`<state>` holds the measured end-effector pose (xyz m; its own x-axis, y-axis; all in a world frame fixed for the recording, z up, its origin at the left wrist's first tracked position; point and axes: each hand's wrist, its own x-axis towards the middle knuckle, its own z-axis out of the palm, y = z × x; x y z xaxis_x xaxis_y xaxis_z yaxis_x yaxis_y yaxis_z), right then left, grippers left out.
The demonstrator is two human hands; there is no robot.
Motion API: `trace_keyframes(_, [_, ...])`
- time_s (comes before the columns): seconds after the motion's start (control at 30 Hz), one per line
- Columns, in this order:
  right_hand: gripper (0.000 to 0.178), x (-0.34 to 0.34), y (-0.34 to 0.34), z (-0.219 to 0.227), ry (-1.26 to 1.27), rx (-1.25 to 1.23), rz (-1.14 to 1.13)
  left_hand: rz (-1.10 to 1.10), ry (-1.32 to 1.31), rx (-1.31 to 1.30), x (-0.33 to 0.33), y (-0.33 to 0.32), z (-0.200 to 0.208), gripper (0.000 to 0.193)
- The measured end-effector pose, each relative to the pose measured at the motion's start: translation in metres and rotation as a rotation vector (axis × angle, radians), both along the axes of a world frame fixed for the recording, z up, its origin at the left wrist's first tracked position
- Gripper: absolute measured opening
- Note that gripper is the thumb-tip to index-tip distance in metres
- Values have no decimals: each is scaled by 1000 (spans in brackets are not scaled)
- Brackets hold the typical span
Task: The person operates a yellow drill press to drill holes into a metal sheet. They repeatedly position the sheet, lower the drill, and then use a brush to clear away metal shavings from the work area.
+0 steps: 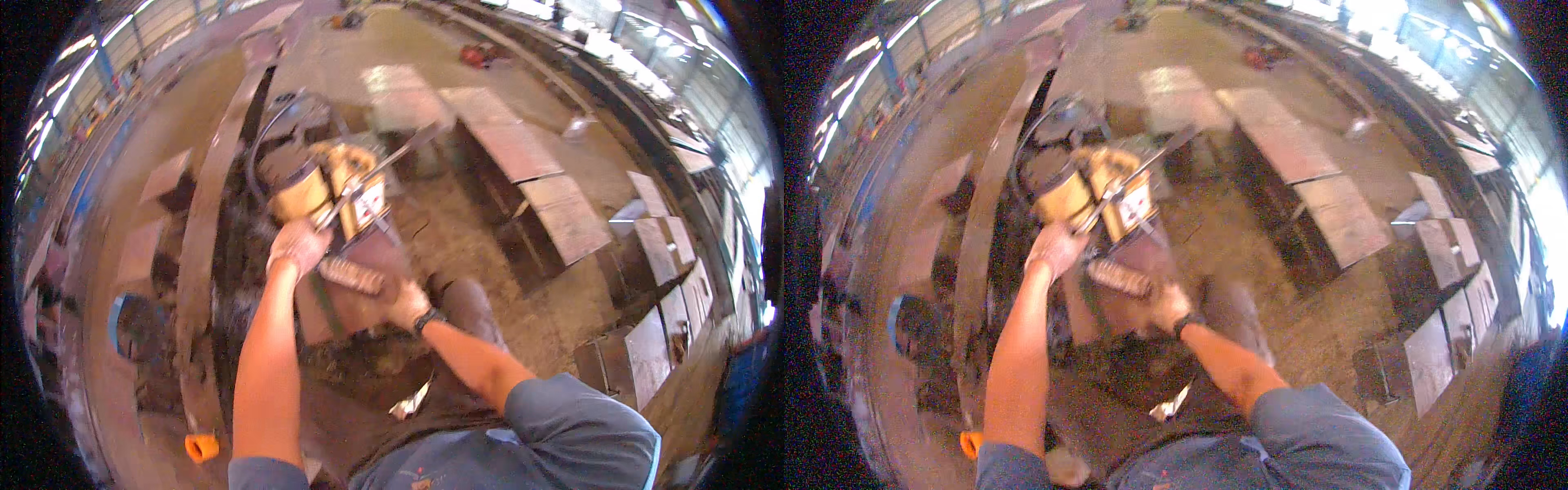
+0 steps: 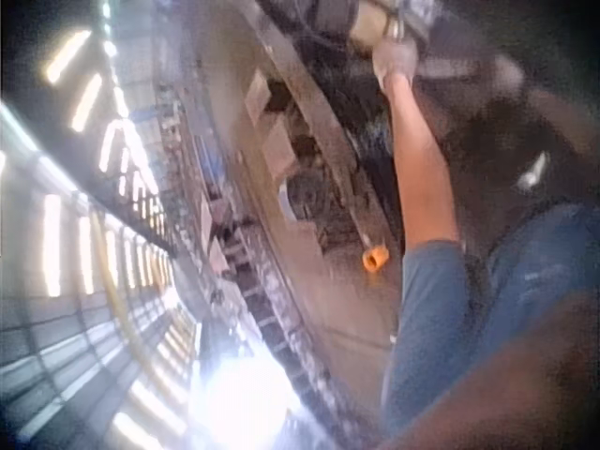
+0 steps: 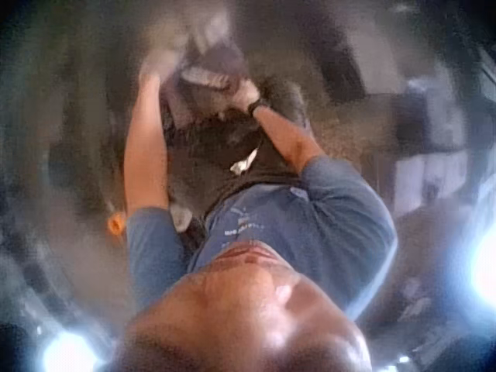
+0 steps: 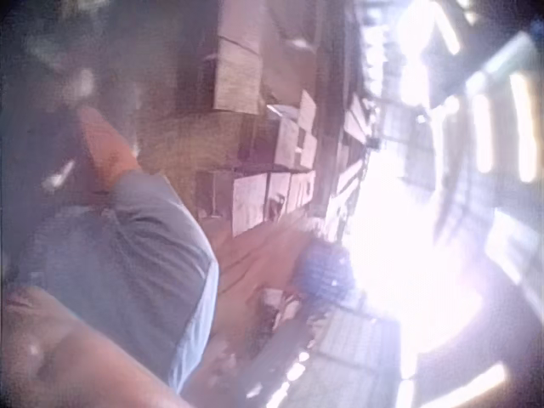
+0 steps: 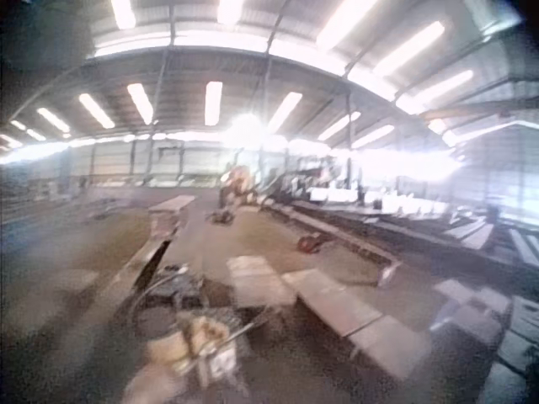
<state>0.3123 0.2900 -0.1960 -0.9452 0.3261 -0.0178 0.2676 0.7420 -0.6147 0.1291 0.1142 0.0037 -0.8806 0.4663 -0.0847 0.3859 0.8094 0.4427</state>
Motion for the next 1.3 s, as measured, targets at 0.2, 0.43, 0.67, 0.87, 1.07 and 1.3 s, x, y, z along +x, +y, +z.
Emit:
trace_keyframes(0.2, [123,-42,-3,-4,-170,-47,-18,7,1,-12,0,0,7,49])
trace_keyframes(0.43, [100,-75,-11,-8,-384,52,119,13,-1,-51,0,-2,5,48])
trace_keyframes(0.67, [88,-77,1,-47,-353,88,89,8,17,8,-1,4,1,51])
trace_keyframes(0.87, [83,-83,4,-42,-398,70,114,-4,18,-23,-3,3,2,50])
trace_keyframes(1.07, [82,-61,-22,-15,-413,-91,40,4,25,-27,-4,-5,-1,50])
trace_keyframes(1.3, [78,-39,-40,-16,-350,-309,-112,1,16,-22,-3,-1,-4,49])
